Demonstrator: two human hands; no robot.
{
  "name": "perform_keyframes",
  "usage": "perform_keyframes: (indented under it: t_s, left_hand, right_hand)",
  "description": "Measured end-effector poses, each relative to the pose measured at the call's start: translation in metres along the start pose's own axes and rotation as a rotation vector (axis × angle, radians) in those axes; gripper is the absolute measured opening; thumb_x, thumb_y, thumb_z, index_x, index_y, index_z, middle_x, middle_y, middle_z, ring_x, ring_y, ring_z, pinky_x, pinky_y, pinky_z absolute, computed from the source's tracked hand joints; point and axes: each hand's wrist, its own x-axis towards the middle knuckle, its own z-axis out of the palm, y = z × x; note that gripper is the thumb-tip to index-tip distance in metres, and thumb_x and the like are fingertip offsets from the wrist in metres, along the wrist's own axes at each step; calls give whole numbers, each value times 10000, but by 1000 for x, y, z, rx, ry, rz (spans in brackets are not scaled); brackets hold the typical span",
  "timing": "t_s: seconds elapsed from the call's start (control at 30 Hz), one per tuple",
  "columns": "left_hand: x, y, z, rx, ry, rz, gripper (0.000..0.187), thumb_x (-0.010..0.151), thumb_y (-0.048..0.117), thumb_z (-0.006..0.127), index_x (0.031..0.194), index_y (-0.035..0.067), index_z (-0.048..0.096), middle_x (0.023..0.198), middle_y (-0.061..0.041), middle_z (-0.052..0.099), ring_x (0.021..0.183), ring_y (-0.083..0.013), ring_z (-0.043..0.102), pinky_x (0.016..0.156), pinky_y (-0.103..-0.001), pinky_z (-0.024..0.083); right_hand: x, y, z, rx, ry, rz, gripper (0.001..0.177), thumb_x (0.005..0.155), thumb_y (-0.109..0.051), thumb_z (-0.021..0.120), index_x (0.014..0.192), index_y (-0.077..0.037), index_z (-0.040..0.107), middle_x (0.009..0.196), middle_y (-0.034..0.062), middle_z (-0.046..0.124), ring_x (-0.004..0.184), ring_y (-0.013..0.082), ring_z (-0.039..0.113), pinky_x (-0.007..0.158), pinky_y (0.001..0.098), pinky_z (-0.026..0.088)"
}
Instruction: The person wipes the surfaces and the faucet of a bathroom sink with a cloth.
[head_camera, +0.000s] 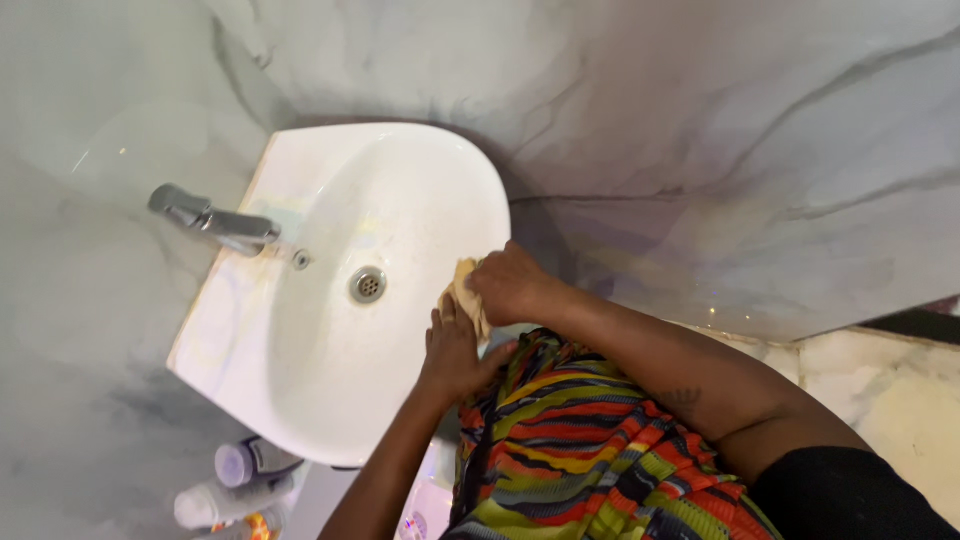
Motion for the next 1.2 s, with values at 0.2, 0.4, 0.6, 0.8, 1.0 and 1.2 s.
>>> perform_keyframes:
  t_s: [0.2, 0.4, 0.6, 0.8, 1.0, 1.2]
  left_hand:
    - [-28, 30, 0, 118, 30, 32, 1214, 859, 661, 684, 1524, -170, 100, 1602, -426, 45, 1482, -620, 65, 1178, -656, 210]
    - [25, 50, -17, 125, -4, -27, 1184, 917, 640, 670, 1511, -191, 72, 1582, -474, 11, 1467, -656, 66, 1166, -659, 253]
    - [42, 59, -28, 88, 45, 14, 1210, 887, 604, 684, 1569, -132, 8, 1607, -420, -22, 1476, -632, 55, 1168, -660, 251]
    - [1, 53, -8, 248, 25, 122, 1059, 975, 539, 626, 1540, -139, 40, 1604, -431, -64, 1469, -638, 34, 1170, -668, 231]
    - [47, 61, -12, 283, 51, 47, 866, 1062, 384, 519, 1575, -106, 23, 1604, -426, -46, 1449, -662, 107, 1150, -657, 304]
    - [107, 71, -42, 300, 81, 14, 950, 976, 268, 634, 1650, 16, 12, 1664, -365, -55, 1442, -657, 203, 1131, -580, 403]
  right_hand:
    - [-14, 7, -5, 75, -8, 15, 205, 786, -159, 714, 984, -142, 764, 967, 73, 735, 1005, 246, 679, 912, 423, 457]
    - [-2, 40, 15, 83, 399, 92, 190, 784, -147, 730, 961, -86, 759, 952, 129, 731, 987, 292, 670, 841, 463, 489]
    - [-18, 55, 15, 232, 327, 247, 333, 823, -150, 705, 1145, -77, 660, 1015, 167, 707, 981, 362, 672, 792, 494, 539]
    - [-61, 32, 11, 497, 268, 278, 544, 827, -97, 683, 1346, -156, 531, 982, 164, 699, 870, 363, 702, 671, 483, 560]
    - [-29, 48, 24, 404, 441, 274, 519, 807, -122, 747, 1300, -174, 592, 899, 177, 723, 818, 370, 728, 651, 482, 561]
    - [2, 77, 29, 460, 631, 355, 614, 772, -151, 794, 1319, -114, 518, 1019, 221, 712, 926, 441, 677, 732, 531, 541]
